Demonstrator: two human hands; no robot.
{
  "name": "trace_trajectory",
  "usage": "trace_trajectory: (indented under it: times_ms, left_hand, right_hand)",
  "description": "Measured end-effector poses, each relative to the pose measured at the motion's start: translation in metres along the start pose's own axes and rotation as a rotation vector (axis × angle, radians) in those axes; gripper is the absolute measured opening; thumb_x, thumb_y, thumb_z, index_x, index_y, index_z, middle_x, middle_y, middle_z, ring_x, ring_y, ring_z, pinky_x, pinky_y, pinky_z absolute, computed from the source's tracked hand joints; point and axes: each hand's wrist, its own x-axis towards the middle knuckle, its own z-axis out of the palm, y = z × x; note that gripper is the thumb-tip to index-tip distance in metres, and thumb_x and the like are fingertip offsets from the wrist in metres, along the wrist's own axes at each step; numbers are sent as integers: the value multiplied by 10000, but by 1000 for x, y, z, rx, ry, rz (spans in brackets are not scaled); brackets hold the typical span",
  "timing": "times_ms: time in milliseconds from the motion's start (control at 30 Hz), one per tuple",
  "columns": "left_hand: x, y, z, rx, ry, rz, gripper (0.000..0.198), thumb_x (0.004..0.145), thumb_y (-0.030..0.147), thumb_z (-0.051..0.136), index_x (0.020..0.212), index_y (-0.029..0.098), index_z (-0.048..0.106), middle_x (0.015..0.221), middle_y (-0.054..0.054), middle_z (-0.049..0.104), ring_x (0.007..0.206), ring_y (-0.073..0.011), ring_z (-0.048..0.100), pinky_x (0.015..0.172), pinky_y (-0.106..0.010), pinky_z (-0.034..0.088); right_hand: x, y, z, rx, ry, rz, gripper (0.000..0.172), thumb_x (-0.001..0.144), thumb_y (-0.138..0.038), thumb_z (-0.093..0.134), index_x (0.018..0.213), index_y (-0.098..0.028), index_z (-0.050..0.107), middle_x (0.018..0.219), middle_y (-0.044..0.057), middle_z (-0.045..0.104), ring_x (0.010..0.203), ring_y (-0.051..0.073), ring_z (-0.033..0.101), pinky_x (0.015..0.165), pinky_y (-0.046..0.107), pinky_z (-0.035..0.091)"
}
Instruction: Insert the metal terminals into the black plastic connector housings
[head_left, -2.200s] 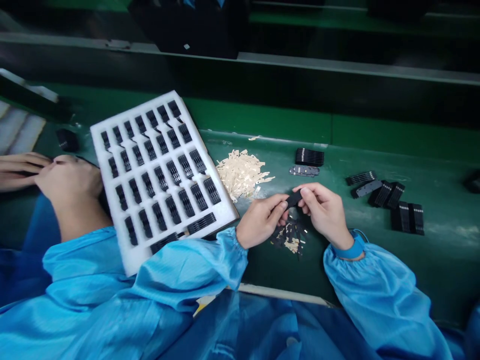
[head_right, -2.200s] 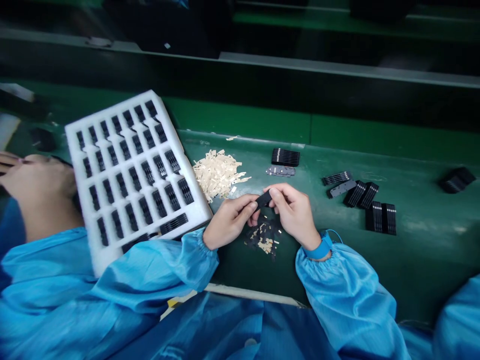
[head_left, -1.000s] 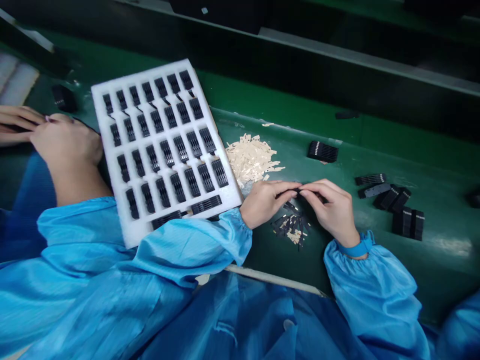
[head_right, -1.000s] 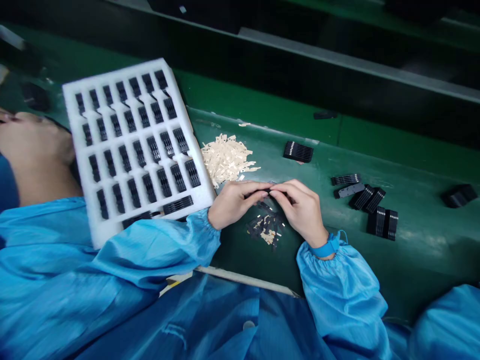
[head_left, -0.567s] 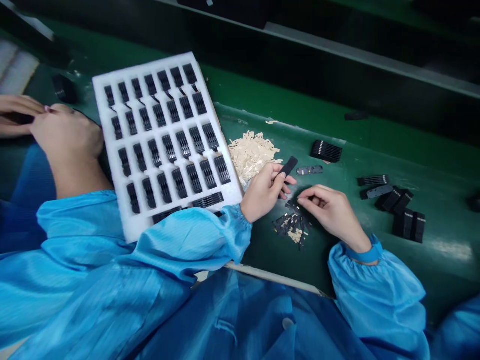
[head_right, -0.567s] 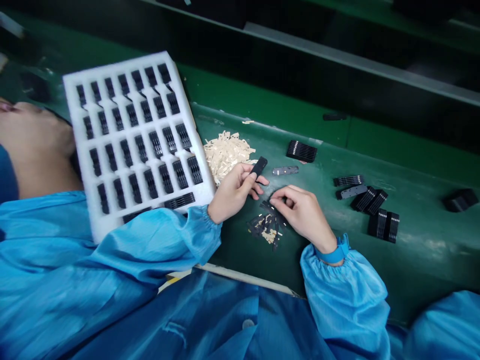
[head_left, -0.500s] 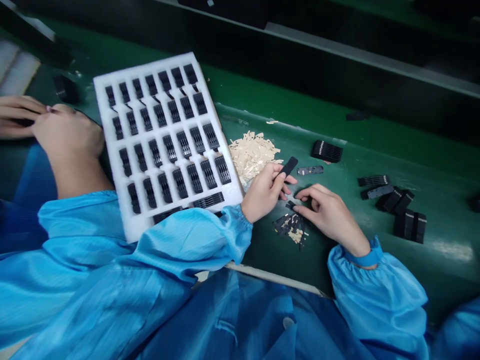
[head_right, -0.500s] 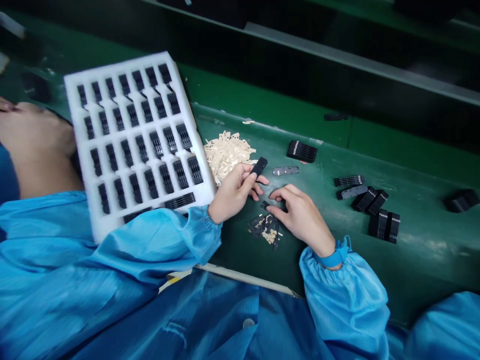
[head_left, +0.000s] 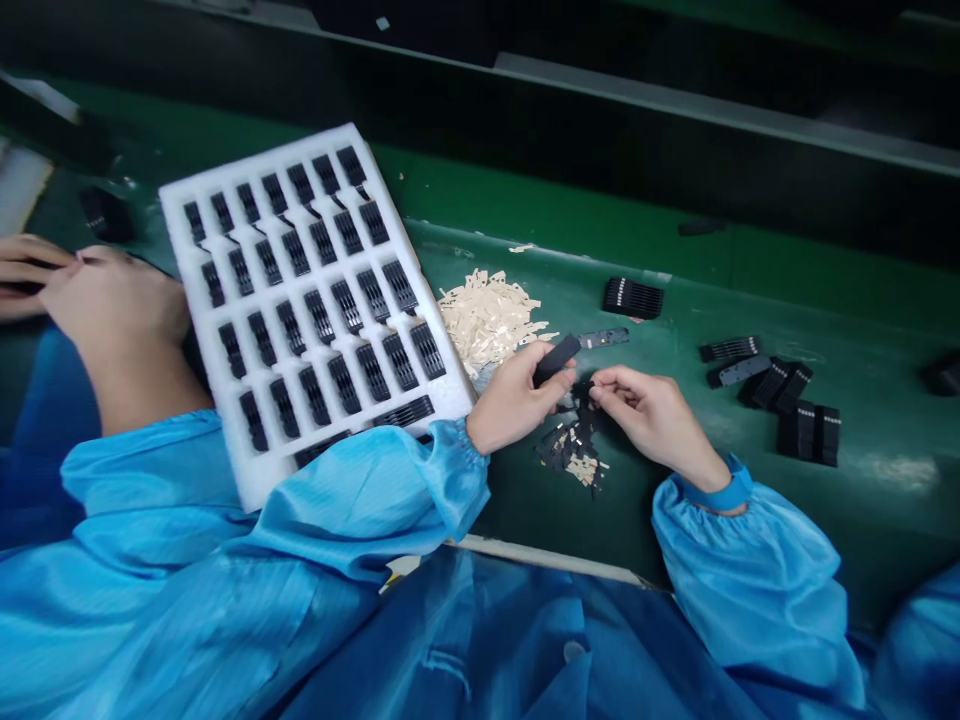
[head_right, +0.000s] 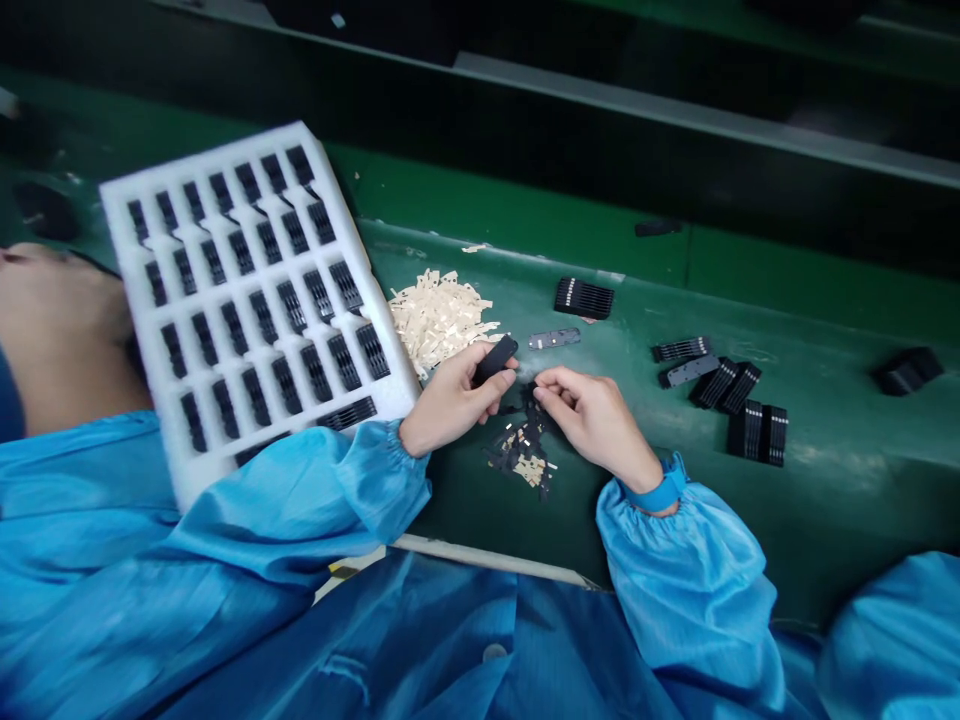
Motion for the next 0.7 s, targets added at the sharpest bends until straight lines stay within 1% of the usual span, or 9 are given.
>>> trace_trajectory:
  times_ms: [100, 167, 233, 300, 367, 400, 500, 600, 700]
  left_hand:
    - [0, 2, -1, 113, 19, 38, 219, 916, 387, 600, 882, 171, 616, 571, 47, 523, 521, -94, 516, 498, -214, 386]
    - [0, 2, -1, 186, 21, 59, 249, 916, 407, 602, 824, 176, 614, 581, 40, 537, 548, -101, 518, 518, -220, 376]
    - [0, 0, -1, 233, -6, 99, 214, 901, 395, 627, 875, 183, 639, 656, 32, 591, 614, -111, 552, 569, -226, 394]
    - [-1, -2, 0, 274, -37, 140, 171, 891, 362, 641, 923, 194, 650, 703, 34, 608, 655, -117, 567, 606, -231, 400]
    - [-2, -2, 1, 320, -34, 146, 156, 893, 345, 629, 858, 193, 624, 657, 42, 561, 626, -118, 545, 589, -234, 376]
    - [-2, -3, 2, 340, -21, 136, 177, 896, 347, 621, 812, 193, 598, 623, 46, 528, 601, -118, 526, 571, -235, 357]
    - [-2, -2, 3, 378, -6, 116, 210, 896, 357, 615, 768, 197, 567, 584, 51, 494, 564, -119, 497, 545, -236, 322]
    - [-3, -4, 3, 385, -95, 110, 151, 861, 331, 657, 802, 197, 618, 619, 48, 541, 577, -114, 519, 551, -228, 334]
    - [-3, -5, 4, 324, -175, 114, 129, 845, 316, 676, 806, 195, 656, 636, 47, 556, 588, -104, 521, 552, -218, 348]
  right_hand:
    - [1, 0, 2, -22, 64, -30, 186, 935, -382, 628, 918, -221, 720, 795, 22, 654, 590, 131, 508, 539, 277, 392]
    - [2, -1, 2, -37, 117, -48, 166, 924, -354, 634, 874, -211, 701, 865, 36, 651, 588, 121, 493, 532, 275, 389]
    - [2, -1, 3, -36, 120, -33, 156, 935, -334, 608, 859, -211, 665, 792, 16, 624, 557, 115, 470, 518, 268, 377]
    - [1, -1, 4, -32, 75, -13, 161, 955, -340, 583, 873, -218, 651, 673, -14, 581, 536, 118, 469, 514, 262, 372]
    - [0, 0, 5, -36, 35, -9, 167, 961, -356, 585, 897, -223, 664, 646, -18, 596, 554, 128, 511, 532, 261, 393]
    - [0, 0, 5, -39, 45, -8, 166, 955, -362, 597, 904, -222, 671, 666, -9, 625, 573, 133, 540, 544, 263, 410]
    - [0, 0, 3, 17, 187, 40, 176, 937, -381, 625, 896, -213, 659, 708, 9, 671, 560, 133, 561, 533, 263, 428]
    - [1, -3, 0, 220, 286, 100, 214, 916, -416, 653, 879, -211, 604, 796, 30, 704, 516, 116, 547, 500, 262, 437]
    - [1, -6, 1, 285, 276, 93, 200, 879, -390, 706, 897, -217, 607, 791, 23, 683, 537, 120, 549, 495, 260, 434]
